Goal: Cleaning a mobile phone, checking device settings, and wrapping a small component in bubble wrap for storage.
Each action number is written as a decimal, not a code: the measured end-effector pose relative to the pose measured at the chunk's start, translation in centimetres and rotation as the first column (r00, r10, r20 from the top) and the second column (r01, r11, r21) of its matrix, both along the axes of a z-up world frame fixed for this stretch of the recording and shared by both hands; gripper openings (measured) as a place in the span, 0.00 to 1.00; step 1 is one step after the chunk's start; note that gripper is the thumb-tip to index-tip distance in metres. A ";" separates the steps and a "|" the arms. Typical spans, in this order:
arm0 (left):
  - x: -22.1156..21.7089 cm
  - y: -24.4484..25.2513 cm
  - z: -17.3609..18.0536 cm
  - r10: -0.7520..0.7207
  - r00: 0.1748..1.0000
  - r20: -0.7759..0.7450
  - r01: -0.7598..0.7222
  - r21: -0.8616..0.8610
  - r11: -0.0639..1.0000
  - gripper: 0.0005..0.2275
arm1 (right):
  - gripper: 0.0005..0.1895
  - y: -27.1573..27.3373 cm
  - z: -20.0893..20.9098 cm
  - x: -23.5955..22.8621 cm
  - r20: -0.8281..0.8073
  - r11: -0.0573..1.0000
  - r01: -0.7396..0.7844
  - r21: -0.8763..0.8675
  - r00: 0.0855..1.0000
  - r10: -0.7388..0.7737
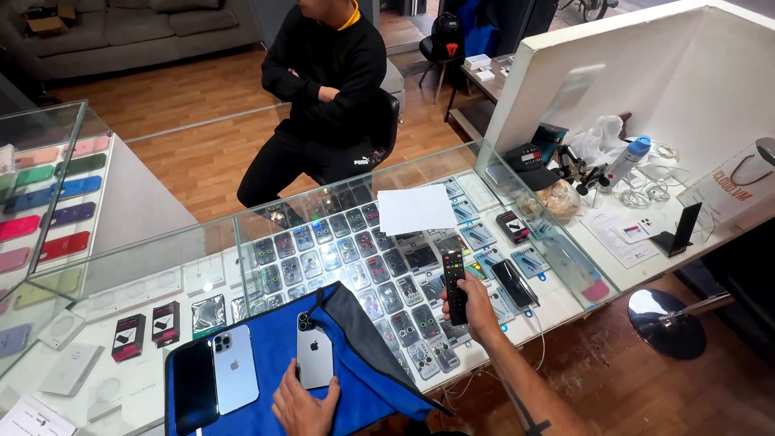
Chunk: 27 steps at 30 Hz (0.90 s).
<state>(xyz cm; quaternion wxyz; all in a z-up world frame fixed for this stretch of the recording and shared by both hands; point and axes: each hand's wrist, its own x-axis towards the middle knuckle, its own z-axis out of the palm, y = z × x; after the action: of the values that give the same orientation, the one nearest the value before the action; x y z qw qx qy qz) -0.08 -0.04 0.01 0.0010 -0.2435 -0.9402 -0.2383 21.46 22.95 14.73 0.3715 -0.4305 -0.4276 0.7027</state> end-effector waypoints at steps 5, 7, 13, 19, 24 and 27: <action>0.0 0.0 0.2 -0.004 1.000 0.016 0.005 -0.020 1.000 0.39 | 0.13 0.0 -0.3 -0.2 0.022 1.000 0.013 -0.021 1.000 -0.013; 0.0 0.0 0.5 -0.006 1.000 0.016 0.006 -0.030 1.000 0.39 | 0.12 0.1 -0.3 -0.3 0.030 0.999 0.019 -0.034 0.999 -0.018; 0.2 -0.1 1.6 -0.018 0.998 0.058 0.018 -0.012 1.000 0.38 | 0.10 0.0 -0.8 -0.2 0.046 0.998 0.051 -0.045 0.998 -0.049; 0.3 -0.2 1.7 -0.025 0.999 0.043 0.025 0.008 1.000 0.39 | 0.11 -0.1 -1.2 -0.1 0.058 0.998 0.052 -0.022 0.997 -0.050; 0.3 -0.2 1.6 -0.028 0.999 0.034 0.028 0.020 0.999 0.38 | 0.14 -0.2 -1.2 -0.1 0.083 0.999 0.051 -0.018 0.995 -0.049; 0.4 -0.2 1.8 -0.032 0.999 0.031 0.031 0.032 0.999 0.38 | 0.15 -0.3 -1.0 -0.2 0.064 0.998 0.056 -0.014 0.996 -0.055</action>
<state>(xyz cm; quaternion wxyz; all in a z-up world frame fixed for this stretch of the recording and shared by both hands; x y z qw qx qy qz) 0.31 -0.28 1.80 -0.0139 -0.2545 -0.9322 -0.2570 21.26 22.60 13.73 0.3739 -0.4671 -0.4217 0.6814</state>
